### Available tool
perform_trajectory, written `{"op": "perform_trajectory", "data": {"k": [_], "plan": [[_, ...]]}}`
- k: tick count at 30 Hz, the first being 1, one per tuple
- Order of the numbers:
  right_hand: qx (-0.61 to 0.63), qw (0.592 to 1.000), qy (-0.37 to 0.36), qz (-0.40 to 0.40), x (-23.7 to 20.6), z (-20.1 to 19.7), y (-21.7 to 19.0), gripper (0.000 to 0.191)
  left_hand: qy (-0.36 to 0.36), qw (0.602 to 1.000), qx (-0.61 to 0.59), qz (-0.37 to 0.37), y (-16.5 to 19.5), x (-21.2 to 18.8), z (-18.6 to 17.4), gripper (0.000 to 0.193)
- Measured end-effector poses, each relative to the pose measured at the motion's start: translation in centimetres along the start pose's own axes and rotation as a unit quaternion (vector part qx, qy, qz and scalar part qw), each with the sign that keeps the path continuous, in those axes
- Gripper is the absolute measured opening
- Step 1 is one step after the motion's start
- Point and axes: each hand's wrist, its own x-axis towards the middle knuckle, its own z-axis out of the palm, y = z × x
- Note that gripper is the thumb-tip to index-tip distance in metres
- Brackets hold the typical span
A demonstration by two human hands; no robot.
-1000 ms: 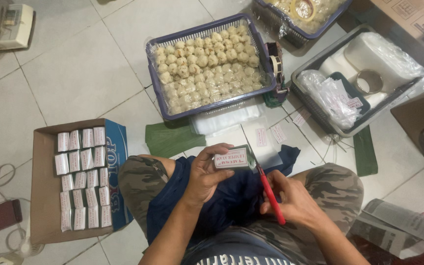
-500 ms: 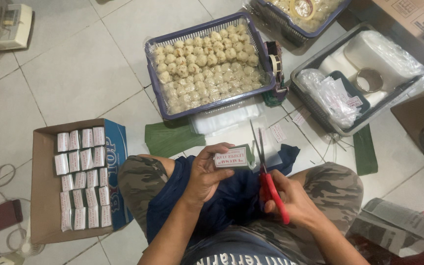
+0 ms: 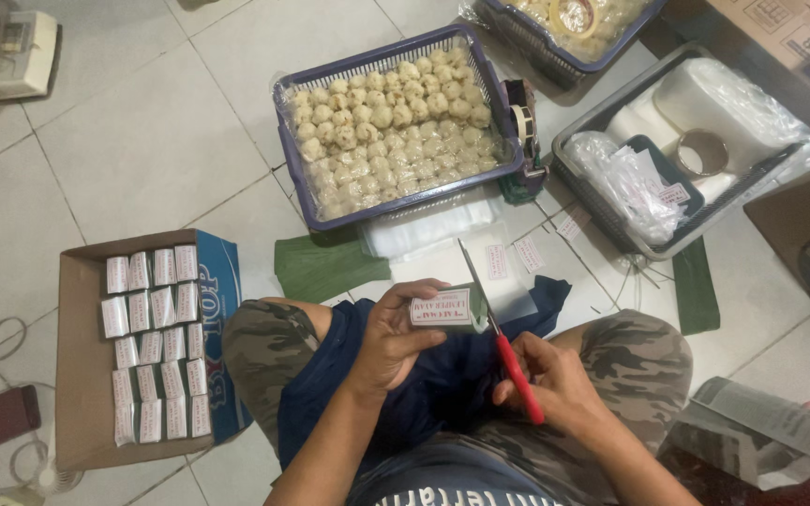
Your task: The person sits on the floor and wraps small rectangular product boxes with pieces of green leaf and clear plastic film, folding the material around each box by hand. They use scissors to trim the wrapped box, then place the finished wrapped box into a cardboard box alongside similar wrapped items.
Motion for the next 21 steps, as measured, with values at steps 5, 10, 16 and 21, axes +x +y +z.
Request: {"op": "perform_trajectory", "data": {"k": [5, 10, 16, 21], "plan": [[0.056, 0.991, -0.014, -0.122, 0.0, 0.4, 0.4, 0.055, -0.005, 1.000, -0.018, -0.013, -0.2, 0.0, -0.3, 0.053], [0.095, 0.993, 0.017, 0.073, 0.4, 1.2, 1.1, 0.054, -0.005, 0.999, -0.019, -0.028, -0.5, -0.2, -0.9, 0.053], [0.140, 0.985, -0.015, -0.104, 1.3, 0.3, 1.6, 0.061, -0.001, 0.999, -0.031, -0.037, -0.7, -0.5, -1.6, 0.053], [0.037, 0.996, -0.012, -0.081, 1.2, -0.2, 0.6, 0.088, -0.005, 0.999, -0.047, -0.014, -1.0, -0.7, -2.1, 0.052]]}}
